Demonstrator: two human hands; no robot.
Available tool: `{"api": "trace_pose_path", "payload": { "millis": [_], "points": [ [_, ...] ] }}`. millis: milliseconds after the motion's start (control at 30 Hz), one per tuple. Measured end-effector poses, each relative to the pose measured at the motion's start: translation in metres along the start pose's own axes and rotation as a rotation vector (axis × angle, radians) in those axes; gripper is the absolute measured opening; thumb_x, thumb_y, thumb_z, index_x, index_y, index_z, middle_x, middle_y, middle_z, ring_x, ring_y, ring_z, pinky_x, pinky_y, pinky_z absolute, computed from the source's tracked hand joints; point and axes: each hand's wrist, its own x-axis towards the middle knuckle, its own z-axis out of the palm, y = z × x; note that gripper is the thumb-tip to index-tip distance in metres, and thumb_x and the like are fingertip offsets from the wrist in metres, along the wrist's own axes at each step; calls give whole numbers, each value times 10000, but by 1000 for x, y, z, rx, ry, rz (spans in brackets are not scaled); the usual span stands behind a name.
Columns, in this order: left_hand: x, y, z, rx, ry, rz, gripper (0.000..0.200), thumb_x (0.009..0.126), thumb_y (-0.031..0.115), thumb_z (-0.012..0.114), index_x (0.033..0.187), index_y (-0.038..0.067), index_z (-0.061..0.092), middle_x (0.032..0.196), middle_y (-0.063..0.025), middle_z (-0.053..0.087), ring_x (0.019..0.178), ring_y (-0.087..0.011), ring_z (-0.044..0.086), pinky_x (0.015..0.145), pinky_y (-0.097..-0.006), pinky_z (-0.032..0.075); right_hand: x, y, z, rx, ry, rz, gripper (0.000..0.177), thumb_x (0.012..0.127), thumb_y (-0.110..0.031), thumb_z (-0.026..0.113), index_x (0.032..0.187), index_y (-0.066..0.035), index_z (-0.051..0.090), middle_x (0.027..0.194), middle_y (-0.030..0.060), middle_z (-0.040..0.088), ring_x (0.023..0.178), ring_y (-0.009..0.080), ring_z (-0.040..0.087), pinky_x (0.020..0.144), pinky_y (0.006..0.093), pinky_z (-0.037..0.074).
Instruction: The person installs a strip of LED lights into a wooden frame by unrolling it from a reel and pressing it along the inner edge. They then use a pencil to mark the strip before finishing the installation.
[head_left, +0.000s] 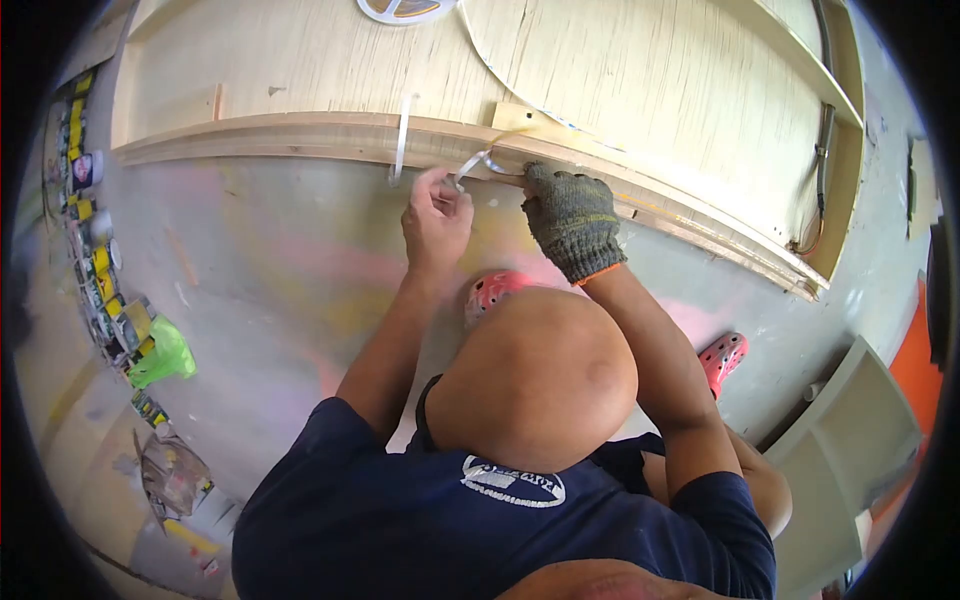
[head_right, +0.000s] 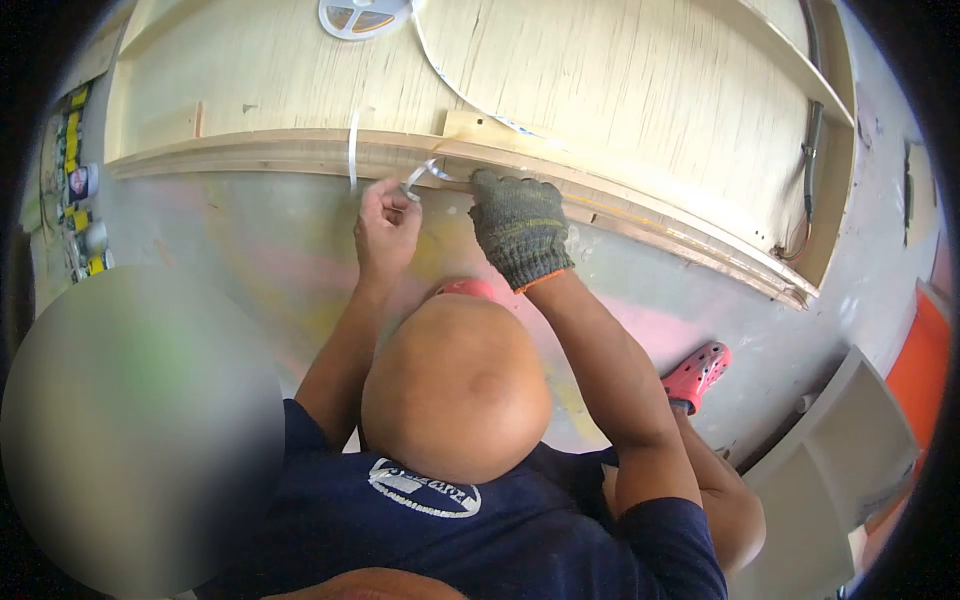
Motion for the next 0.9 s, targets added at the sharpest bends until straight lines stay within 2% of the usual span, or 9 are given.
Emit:
{"api": "trace_pose_path", "payload": {
  "millis": [67,300,367,467,533,633,700,800,900],
  "points": [
    [1,6,-8,329,-116,328,572,811,78,774,1315,33,508,776,-71,666,635,-141,622,592,-296,510,3,-2,1,-65,-18,-15,241,831,-253,705,1035,-136,654,899,142,724,819,341,699,721,483,517],
    [26,18,1,318,-221,160,353,858,142,740,1184,31,658,672,-112,686,583,-206,657,593,-349,515,16,-7,3,-66,-57,34,217,842,-255,689,993,-100,681,876,148,721,855,351,703,757,495,537],
    [38,15,-5,285,-194,499,222,901,163,693,1081,34,697,673,-105,684,594,-226,663,588,-364,508,18,-5,3,-61,-80,46,209,843,-261,687,965,-91,691,880,152,719,863,354,702,768,495,540],
    [52,23,-17,417,-321,433,133,925,187,637,998,90,693,730,-146,690,699,-363,683,645,-450,532,18,-5,1,-33,-81,51,205,842,-267,682,927,-82,702,910,174,716,881,367,694,778,496,539],
    [64,26,-36,411,-199,417,161,964,194,623,980,38,662,766,-147,684,651,-245,668,625,-377,524,19,-5,-1,-11,-83,47,217,843,-259,674,963,-81,706,926,187,711,895,386,683,783,504,536],
    [94,44,-106,521,42,440,224,1003,262,591,1025,47,652,799,-151,680,683,-253,670,646,-380,526,20,-1,4,-12,-86,44,203,848,-246,665,973,-90,703,920,190,706,897,399,674,789,510,532],
    [118,75,-164,727,164,385,250,1008,310,531,1021,80,627,872,-190,696,819,-385,690,713,-477,532,20,-4,1,11,-39,18,196,871,-265,646,951,-94,701,882,183,703,851,405,671,764,509,531],
    [177,113,-255,1101,347,324,293,1016,390,481,1147,155,594,937,-194,710,894,-449,668,781,-530,517,20,-4,3,35,23,-12,212,894,-290,630,956,-102,706,850,176,700,814,408,671,742,508,532],
    [296,165,-367,1273,583,508,474,1029,481,366,1224,120,603,1101,-286,660,1051,-516,602,904,-576,471,22,-8,-3,12,-26,2,227,883,-280,638,1025,-113,697,947,179,695,910,402,662,785,517,529]
  ]
}}
